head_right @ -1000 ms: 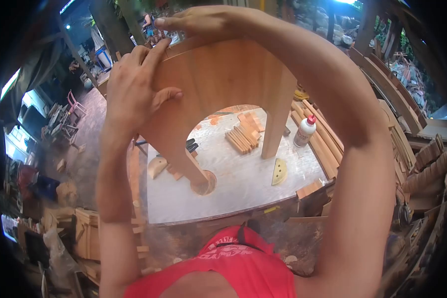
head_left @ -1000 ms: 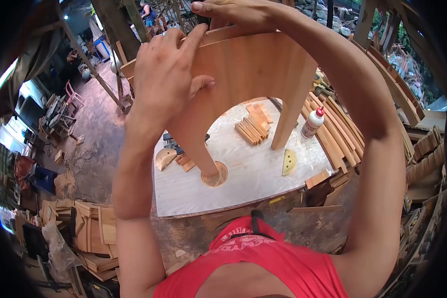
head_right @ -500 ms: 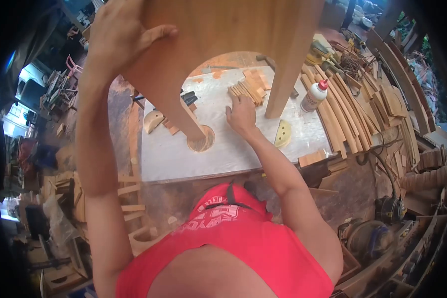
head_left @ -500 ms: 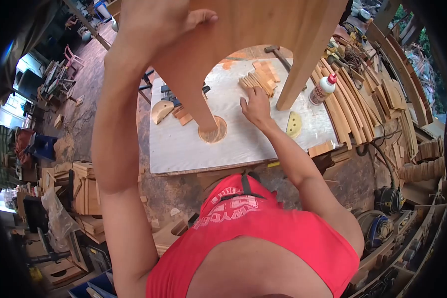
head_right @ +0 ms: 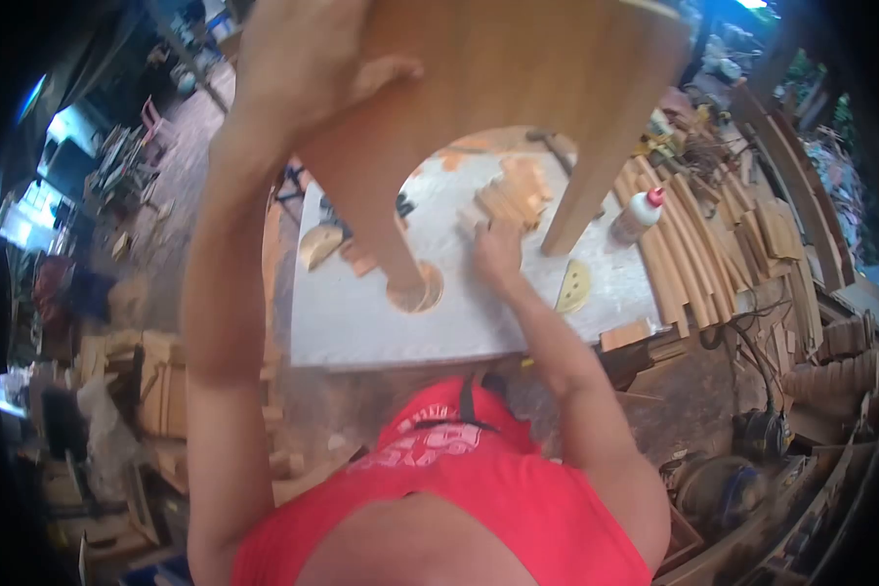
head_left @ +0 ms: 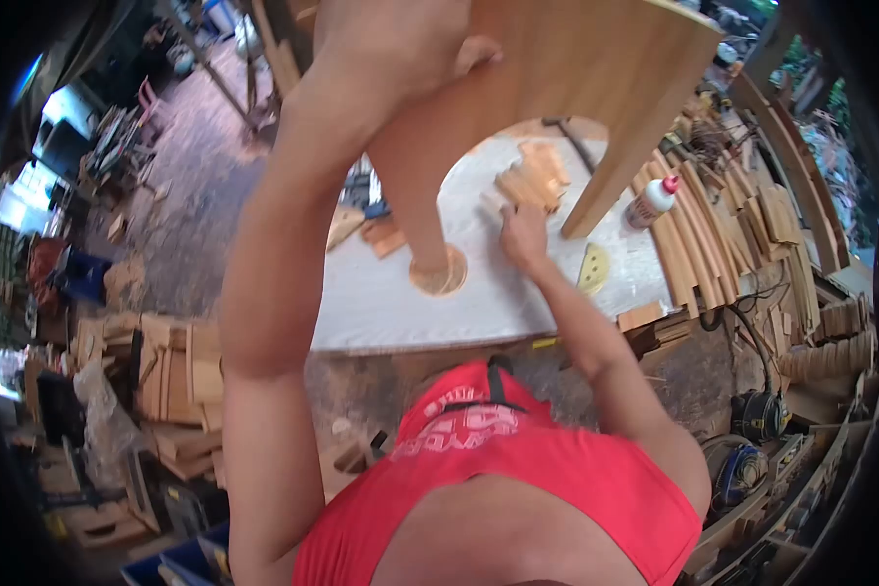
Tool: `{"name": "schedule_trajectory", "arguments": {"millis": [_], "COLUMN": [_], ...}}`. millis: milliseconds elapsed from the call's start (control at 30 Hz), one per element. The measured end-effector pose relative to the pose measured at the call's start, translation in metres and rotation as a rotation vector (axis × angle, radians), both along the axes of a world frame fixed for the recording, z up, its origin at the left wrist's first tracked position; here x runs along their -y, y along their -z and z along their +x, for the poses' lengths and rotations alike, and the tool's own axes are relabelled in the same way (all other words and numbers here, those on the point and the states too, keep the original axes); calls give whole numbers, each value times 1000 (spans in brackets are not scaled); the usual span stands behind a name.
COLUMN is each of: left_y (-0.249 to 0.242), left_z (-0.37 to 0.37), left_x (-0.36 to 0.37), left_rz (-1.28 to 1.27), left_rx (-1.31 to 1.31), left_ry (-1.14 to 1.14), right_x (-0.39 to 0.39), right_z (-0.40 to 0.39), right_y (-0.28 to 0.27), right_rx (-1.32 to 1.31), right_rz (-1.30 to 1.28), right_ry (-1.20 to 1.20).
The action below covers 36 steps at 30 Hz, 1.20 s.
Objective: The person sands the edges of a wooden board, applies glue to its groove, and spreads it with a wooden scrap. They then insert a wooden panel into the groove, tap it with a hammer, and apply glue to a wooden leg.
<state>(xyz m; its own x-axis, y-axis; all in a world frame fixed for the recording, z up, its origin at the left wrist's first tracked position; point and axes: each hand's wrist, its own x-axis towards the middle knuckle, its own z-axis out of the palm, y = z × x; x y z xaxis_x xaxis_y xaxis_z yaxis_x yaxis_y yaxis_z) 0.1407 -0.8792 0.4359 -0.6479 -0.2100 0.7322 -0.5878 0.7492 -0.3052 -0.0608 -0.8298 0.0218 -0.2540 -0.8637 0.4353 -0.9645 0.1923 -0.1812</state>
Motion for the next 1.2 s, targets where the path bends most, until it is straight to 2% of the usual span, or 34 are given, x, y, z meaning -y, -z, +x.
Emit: {"name": "schedule_trajectory", "arguments": {"millis": [67,200,233,267,300,400,467,567,667,767,967,1033,1133,1167,1200], "left_y": [0,0,1,1,1,0,-3,-3,-2,-5,-8,-12,-19,-23,-30], "left_z": [-5,-6,-6,-6,-5,-3,-2,-5,-4,-6,-9,-11,-34,-48,-69], "left_x": [12,7,6,4,5,6,1,-3,-2,-3,-8,-7,-5,-6,-5], "left_rz": [-67,-19,-11,0,0,0,17,39,52,71,116,121,81,163,243], "left_rx": [-37,-87,-87,-83,-83,-80,-60,-55,-55,-36,-3,22,104,103,105], "left_ry": [60,83,76,68,69,78,44,47,40,11,-14,-21,74,169,268], "right_x": [-39,-128,-144,-156,-163,-155,-133,-97,-81,-72,-73,-71,-69,-70,-62], "right_z": [17,2,-13,-31,-49,-75,-114,-131,-147,-163,-157,-164,-160,-161,-178], "right_y": [-35,-165,-208,-245,-282,-413,-460,-479,-480,-477,-476,-468,-480,-482,-483], "right_rx": [305,679,598,498,613,-117,-478,-4,70,123,115,107,88,90,76], "right_rz": [-79,-393,-507,-553,-675,-758,-544,-300,-152,-153,-169,-217,-185,-148,-93], "right_ry": [-40,-166,-279,-261,-390,-205,-257,-185,-254,-390,-334,-389,-375,-355,-455]}}
